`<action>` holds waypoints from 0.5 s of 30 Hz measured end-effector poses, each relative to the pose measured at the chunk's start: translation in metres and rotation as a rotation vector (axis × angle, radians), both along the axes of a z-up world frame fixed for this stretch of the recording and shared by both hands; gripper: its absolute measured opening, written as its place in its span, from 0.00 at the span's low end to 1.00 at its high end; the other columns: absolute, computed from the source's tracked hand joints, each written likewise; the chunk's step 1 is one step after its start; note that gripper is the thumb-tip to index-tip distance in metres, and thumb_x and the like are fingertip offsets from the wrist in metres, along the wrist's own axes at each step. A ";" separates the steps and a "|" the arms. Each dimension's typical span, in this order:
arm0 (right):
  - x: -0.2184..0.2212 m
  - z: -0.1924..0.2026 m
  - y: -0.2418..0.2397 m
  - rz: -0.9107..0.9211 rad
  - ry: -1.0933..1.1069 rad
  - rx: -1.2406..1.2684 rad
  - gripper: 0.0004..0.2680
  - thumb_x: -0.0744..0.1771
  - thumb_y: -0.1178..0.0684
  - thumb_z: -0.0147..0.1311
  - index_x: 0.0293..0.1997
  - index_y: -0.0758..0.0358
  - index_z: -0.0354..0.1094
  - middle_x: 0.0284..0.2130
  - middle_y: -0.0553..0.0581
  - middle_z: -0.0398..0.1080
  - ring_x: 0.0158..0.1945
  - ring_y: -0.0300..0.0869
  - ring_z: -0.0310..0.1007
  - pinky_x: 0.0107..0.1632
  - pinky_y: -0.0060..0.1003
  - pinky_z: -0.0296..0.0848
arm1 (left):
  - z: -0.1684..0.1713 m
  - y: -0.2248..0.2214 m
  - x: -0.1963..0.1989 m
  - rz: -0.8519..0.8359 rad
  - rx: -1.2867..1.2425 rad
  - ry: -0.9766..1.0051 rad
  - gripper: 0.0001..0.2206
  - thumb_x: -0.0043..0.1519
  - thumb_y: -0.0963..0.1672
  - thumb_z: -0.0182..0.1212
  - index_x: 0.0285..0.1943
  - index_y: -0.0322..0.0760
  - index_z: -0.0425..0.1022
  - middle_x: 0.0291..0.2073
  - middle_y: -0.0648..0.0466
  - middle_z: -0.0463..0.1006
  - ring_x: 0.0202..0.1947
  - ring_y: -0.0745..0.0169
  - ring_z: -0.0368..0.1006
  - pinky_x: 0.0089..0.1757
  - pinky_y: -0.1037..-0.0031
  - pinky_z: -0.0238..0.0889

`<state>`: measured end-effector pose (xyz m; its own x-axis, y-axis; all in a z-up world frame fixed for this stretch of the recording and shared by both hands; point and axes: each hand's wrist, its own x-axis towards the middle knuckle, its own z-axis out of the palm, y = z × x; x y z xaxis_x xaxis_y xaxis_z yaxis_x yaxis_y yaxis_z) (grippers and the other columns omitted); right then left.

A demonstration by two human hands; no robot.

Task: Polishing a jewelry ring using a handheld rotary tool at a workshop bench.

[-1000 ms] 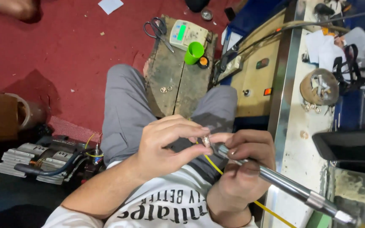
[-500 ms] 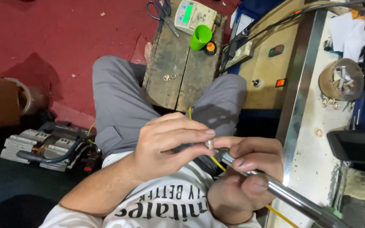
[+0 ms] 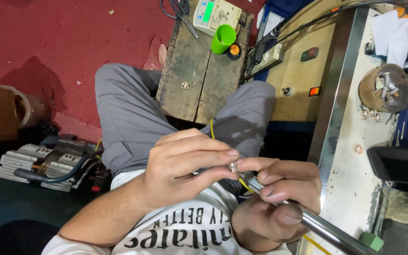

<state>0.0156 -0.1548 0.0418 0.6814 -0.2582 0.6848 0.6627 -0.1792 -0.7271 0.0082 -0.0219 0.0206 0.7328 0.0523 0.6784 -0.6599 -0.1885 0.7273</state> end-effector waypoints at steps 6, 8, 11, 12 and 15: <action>0.003 -0.002 0.002 -0.008 -0.053 0.011 0.15 0.73 0.41 0.40 0.32 0.58 0.56 0.25 0.57 0.54 0.23 0.42 0.59 0.24 0.36 0.79 | 0.001 0.001 0.000 -0.037 -0.026 0.015 0.11 0.60 0.41 0.74 0.49 0.34 0.79 0.44 0.49 0.84 0.35 0.56 0.81 0.41 0.71 0.76; 0.002 -0.003 0.001 0.051 -0.067 0.049 0.15 0.73 0.41 0.42 0.32 0.59 0.57 0.25 0.58 0.55 0.21 0.44 0.62 0.24 0.36 0.78 | 0.001 0.002 -0.001 -0.038 -0.033 0.020 0.11 0.60 0.41 0.74 0.48 0.35 0.79 0.43 0.49 0.84 0.35 0.57 0.82 0.40 0.72 0.76; 0.002 0.002 0.007 -0.031 -0.031 0.010 0.16 0.74 0.40 0.40 0.32 0.58 0.55 0.25 0.58 0.54 0.20 0.43 0.61 0.24 0.34 0.76 | 0.000 0.000 -0.001 -0.041 -0.032 0.012 0.11 0.60 0.41 0.74 0.49 0.35 0.79 0.44 0.50 0.84 0.36 0.57 0.83 0.41 0.71 0.77; 0.001 0.000 0.004 -0.032 -0.030 0.009 0.16 0.74 0.40 0.40 0.32 0.58 0.55 0.25 0.58 0.54 0.20 0.43 0.61 0.24 0.34 0.76 | 0.000 0.000 0.000 -0.042 -0.033 0.013 0.11 0.60 0.41 0.74 0.49 0.35 0.79 0.44 0.50 0.84 0.36 0.57 0.83 0.41 0.71 0.77; 0.001 -0.005 -0.004 0.085 -0.053 0.062 0.15 0.73 0.41 0.44 0.32 0.58 0.57 0.26 0.58 0.55 0.22 0.44 0.61 0.24 0.37 0.80 | 0.000 0.001 -0.001 -0.047 -0.042 0.018 0.11 0.60 0.40 0.74 0.49 0.34 0.79 0.44 0.49 0.84 0.36 0.57 0.84 0.41 0.71 0.77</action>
